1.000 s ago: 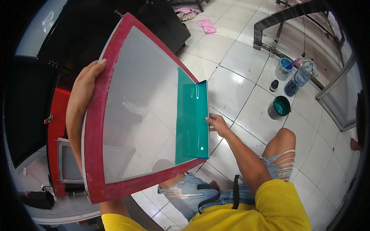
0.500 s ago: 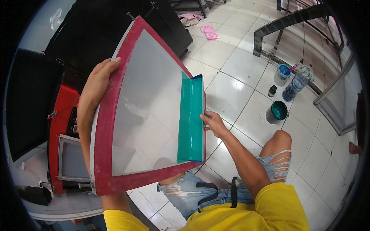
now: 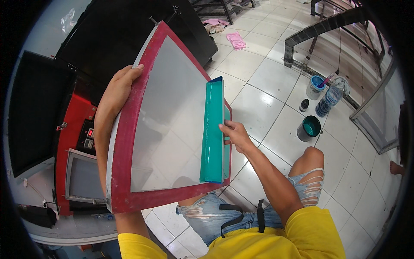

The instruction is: The person takes a screen out of a drying cabinet, sits on the floor, and uses a scoop coater to apply a green emulsion to both sides of the screen mesh.

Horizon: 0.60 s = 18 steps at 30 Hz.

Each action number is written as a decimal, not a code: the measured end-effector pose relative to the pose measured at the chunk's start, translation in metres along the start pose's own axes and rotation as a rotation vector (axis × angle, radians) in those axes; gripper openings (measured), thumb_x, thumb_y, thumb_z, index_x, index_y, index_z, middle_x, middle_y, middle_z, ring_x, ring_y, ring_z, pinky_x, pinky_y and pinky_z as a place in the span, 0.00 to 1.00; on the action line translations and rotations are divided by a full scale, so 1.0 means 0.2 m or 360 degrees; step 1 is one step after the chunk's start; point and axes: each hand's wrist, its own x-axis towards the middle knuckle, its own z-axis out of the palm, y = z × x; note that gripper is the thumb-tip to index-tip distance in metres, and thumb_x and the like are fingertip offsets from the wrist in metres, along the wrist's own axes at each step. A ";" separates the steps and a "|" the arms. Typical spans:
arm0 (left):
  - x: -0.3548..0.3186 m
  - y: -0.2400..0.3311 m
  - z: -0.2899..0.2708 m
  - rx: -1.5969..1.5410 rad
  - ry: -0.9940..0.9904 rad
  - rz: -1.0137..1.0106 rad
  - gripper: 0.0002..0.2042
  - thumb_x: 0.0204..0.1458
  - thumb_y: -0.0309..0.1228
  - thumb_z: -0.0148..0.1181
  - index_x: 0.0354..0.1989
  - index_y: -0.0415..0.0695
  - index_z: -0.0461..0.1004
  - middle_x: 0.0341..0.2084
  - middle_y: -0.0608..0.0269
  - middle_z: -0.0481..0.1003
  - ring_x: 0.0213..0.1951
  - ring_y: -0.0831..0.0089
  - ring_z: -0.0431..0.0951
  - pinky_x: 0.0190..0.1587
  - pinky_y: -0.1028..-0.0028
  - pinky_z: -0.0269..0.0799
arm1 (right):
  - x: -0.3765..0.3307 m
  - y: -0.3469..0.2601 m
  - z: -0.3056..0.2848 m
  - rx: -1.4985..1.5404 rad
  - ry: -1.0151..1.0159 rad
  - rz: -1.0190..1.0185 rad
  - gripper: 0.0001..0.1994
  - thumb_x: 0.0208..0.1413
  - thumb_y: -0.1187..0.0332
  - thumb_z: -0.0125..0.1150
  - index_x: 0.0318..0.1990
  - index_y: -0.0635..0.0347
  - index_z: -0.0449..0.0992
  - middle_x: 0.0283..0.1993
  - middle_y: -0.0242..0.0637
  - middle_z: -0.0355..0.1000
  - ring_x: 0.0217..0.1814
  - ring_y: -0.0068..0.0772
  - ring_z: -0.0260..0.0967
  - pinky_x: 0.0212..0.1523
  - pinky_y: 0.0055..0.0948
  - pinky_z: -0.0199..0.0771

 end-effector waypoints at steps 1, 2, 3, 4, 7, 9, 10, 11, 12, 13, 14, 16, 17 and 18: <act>-0.01 0.01 0.00 0.0000 0.0005 0.0013 0.26 0.55 0.51 0.48 0.44 0.37 0.75 0.43 0.49 0.71 0.40 0.66 0.75 0.47 0.70 0.64 | 0.00 0.00 0.00 0.0000 -0.0005 -0.0005 0.14 0.58 0.60 0.58 0.39 0.65 0.75 0.36 0.34 0.71 0.35 0.27 0.70 0.31 0.30 0.74; 0.00 0.01 0.00 0.0015 -0.0020 0.0013 0.26 0.54 0.51 0.50 0.45 0.38 0.75 0.42 0.50 0.72 0.39 0.67 0.74 0.47 0.71 0.64 | 0.01 -0.01 0.00 0.0001 -0.0010 -0.0011 0.14 0.58 0.60 0.58 0.39 0.65 0.75 0.36 0.35 0.71 0.35 0.27 0.70 0.31 0.30 0.74; 0.02 0.00 -0.01 0.0029 -0.0046 0.0012 0.26 0.54 0.51 0.51 0.46 0.38 0.75 0.42 0.51 0.72 0.39 0.68 0.74 0.47 0.71 0.65 | 0.01 -0.01 0.00 0.0001 -0.0015 -0.0016 0.14 0.58 0.60 0.58 0.38 0.65 0.75 0.36 0.35 0.71 0.35 0.27 0.70 0.31 0.30 0.74; 0.03 -0.01 -0.01 0.0046 -0.0071 0.0010 0.26 0.54 0.51 0.52 0.47 0.39 0.75 0.42 0.52 0.73 0.39 0.69 0.74 0.47 0.72 0.65 | 0.00 -0.02 0.00 0.0019 -0.0020 -0.0014 0.14 0.57 0.60 0.58 0.38 0.65 0.75 0.36 0.35 0.71 0.35 0.27 0.70 0.31 0.30 0.74; 0.02 0.00 -0.01 0.0013 -0.0120 0.0019 0.26 0.54 0.51 0.51 0.46 0.38 0.75 0.41 0.51 0.73 0.39 0.68 0.74 0.47 0.72 0.65 | -0.01 -0.03 0.01 0.0074 -0.0035 -0.0008 0.14 0.58 0.60 0.58 0.38 0.64 0.75 0.36 0.35 0.71 0.34 0.28 0.70 0.30 0.29 0.73; 0.01 0.02 -0.01 0.0049 -0.0126 0.0024 0.26 0.55 0.51 0.51 0.46 0.38 0.75 0.41 0.51 0.73 0.38 0.69 0.74 0.47 0.72 0.65 | -0.02 -0.04 0.02 0.0112 -0.0046 -0.0007 0.14 0.58 0.60 0.58 0.39 0.64 0.74 0.35 0.34 0.71 0.34 0.28 0.70 0.30 0.29 0.73; 0.00 0.03 -0.01 0.0063 -0.0130 0.0026 0.26 0.55 0.51 0.51 0.46 0.38 0.75 0.40 0.50 0.74 0.38 0.69 0.74 0.47 0.72 0.65 | -0.02 -0.04 0.01 0.0155 -0.0070 0.0003 0.14 0.58 0.60 0.58 0.40 0.64 0.74 0.36 0.34 0.71 0.35 0.28 0.71 0.31 0.29 0.73; 0.00 0.03 -0.01 0.0054 -0.0118 0.0046 0.26 0.55 0.51 0.50 0.46 0.37 0.75 0.39 0.51 0.74 0.37 0.69 0.74 0.46 0.73 0.65 | -0.03 -0.05 0.01 0.0198 -0.0096 0.0013 0.14 0.58 0.60 0.58 0.41 0.63 0.74 0.37 0.34 0.71 0.36 0.28 0.71 0.32 0.29 0.73; 0.01 0.02 0.00 0.0046 -0.0105 0.0064 0.26 0.55 0.51 0.50 0.46 0.37 0.75 0.38 0.51 0.74 0.36 0.70 0.74 0.46 0.74 0.65 | -0.04 -0.06 0.01 0.0241 -0.0123 0.0024 0.14 0.58 0.60 0.58 0.41 0.63 0.74 0.37 0.34 0.71 0.37 0.29 0.71 0.33 0.30 0.73; 0.01 0.03 0.01 0.0035 -0.0091 0.0091 0.26 0.55 0.51 0.50 0.46 0.37 0.75 0.37 0.52 0.75 0.36 0.70 0.74 0.45 0.74 0.65 | -0.04 -0.05 -0.01 0.0298 -0.0159 0.0036 0.14 0.59 0.59 0.57 0.43 0.62 0.73 0.39 0.34 0.71 0.38 0.29 0.70 0.36 0.31 0.73; 0.01 0.04 0.02 0.0010 -0.0110 0.0120 0.25 0.56 0.50 0.49 0.43 0.37 0.75 0.33 0.53 0.75 0.31 0.71 0.74 0.42 0.74 0.66 | -0.02 -0.03 -0.05 0.0355 -0.0197 0.0049 0.15 0.59 0.59 0.57 0.44 0.62 0.73 0.40 0.34 0.71 0.40 0.30 0.70 0.38 0.32 0.73; 0.02 0.07 0.07 -0.0040 -0.0149 0.0180 0.24 0.56 0.48 0.48 0.36 0.35 0.76 0.24 0.54 0.74 0.23 0.73 0.74 0.35 0.73 0.67 | -0.02 -0.01 -0.13 0.0443 -0.0251 0.0050 0.16 0.59 0.58 0.57 0.47 0.61 0.72 0.43 0.34 0.71 0.43 0.31 0.70 0.42 0.34 0.72; 0.00 0.09 0.07 -0.0021 -0.0145 0.0160 0.25 0.56 0.48 0.49 0.37 0.32 0.76 0.22 0.53 0.76 0.21 0.73 0.75 0.32 0.73 0.68 | -0.03 0.00 -0.16 0.0479 -0.0284 0.0043 0.17 0.60 0.58 0.56 0.48 0.60 0.71 0.44 0.34 0.71 0.45 0.31 0.69 0.44 0.35 0.71; -0.02 0.12 0.05 0.0105 -0.0175 0.0107 0.26 0.56 0.49 0.49 0.37 0.32 0.76 0.23 0.52 0.76 0.22 0.73 0.75 0.31 0.73 0.69 | -0.04 0.01 -0.19 0.0513 -0.0317 0.0037 0.18 0.60 0.57 0.56 0.50 0.60 0.71 0.45 0.34 0.71 0.46 0.32 0.69 0.47 0.36 0.70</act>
